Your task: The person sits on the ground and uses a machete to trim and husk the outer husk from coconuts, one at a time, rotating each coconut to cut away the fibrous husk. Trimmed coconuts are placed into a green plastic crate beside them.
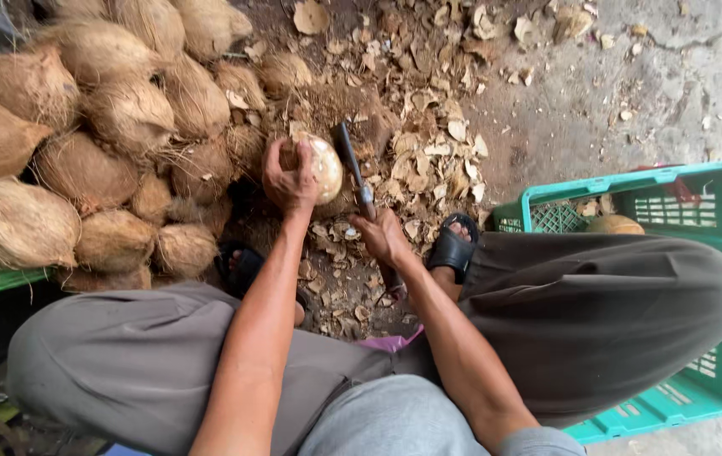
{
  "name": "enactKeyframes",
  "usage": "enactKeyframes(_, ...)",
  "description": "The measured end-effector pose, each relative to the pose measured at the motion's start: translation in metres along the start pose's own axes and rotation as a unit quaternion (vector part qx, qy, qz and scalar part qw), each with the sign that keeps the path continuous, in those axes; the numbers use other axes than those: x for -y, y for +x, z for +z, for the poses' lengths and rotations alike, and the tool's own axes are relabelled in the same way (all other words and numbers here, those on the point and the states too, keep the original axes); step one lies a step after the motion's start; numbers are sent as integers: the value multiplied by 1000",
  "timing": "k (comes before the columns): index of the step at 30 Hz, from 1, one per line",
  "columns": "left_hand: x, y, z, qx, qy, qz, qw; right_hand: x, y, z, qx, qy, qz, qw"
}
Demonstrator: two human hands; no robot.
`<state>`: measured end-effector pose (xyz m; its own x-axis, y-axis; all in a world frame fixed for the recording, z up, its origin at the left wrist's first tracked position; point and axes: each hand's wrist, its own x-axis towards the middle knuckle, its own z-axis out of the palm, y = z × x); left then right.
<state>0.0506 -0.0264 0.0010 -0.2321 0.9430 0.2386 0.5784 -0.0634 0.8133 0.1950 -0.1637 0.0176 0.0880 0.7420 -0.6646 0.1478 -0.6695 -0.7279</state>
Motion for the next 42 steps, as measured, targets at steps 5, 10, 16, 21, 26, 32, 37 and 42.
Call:
enactKeyframes(5, -9, -1, 1, 23, -24, -156, 987, 0, 0, -8, -87, 25, -92, 992)
enactKeyframes(10, -14, -6, 1, 6, -28, -167, 986, -2, 5, 7, -96, 96, -83, 987)
enactKeyframes(16, -2, -8, 1, -8, -12, -97, 995, -7, 8, 12, -27, -9, -22, 999)
enactKeyframes(21, 3, 8, -6, 19, -90, -60, 994, -9, 7, -22, 42, -16, -8, 999)
enactKeyframes(26, 2, 22, -13, 84, -116, -127, 981, -15, 9, -30, -1, -120, -51, 991)
enactKeyframes(32, -3, 9, -11, 9, -197, -175, 965, -8, 11, -6, -31, -93, -84, 992)
enactKeyframes(37, -11, 11, -3, 36, -19, -135, 990, 13, 2, -2, -55, -58, -87, 993)
enactKeyframes(42, -21, 6, 2, 11, -45, -269, 962, 16, -7, 3, -117, 48, -127, 984)
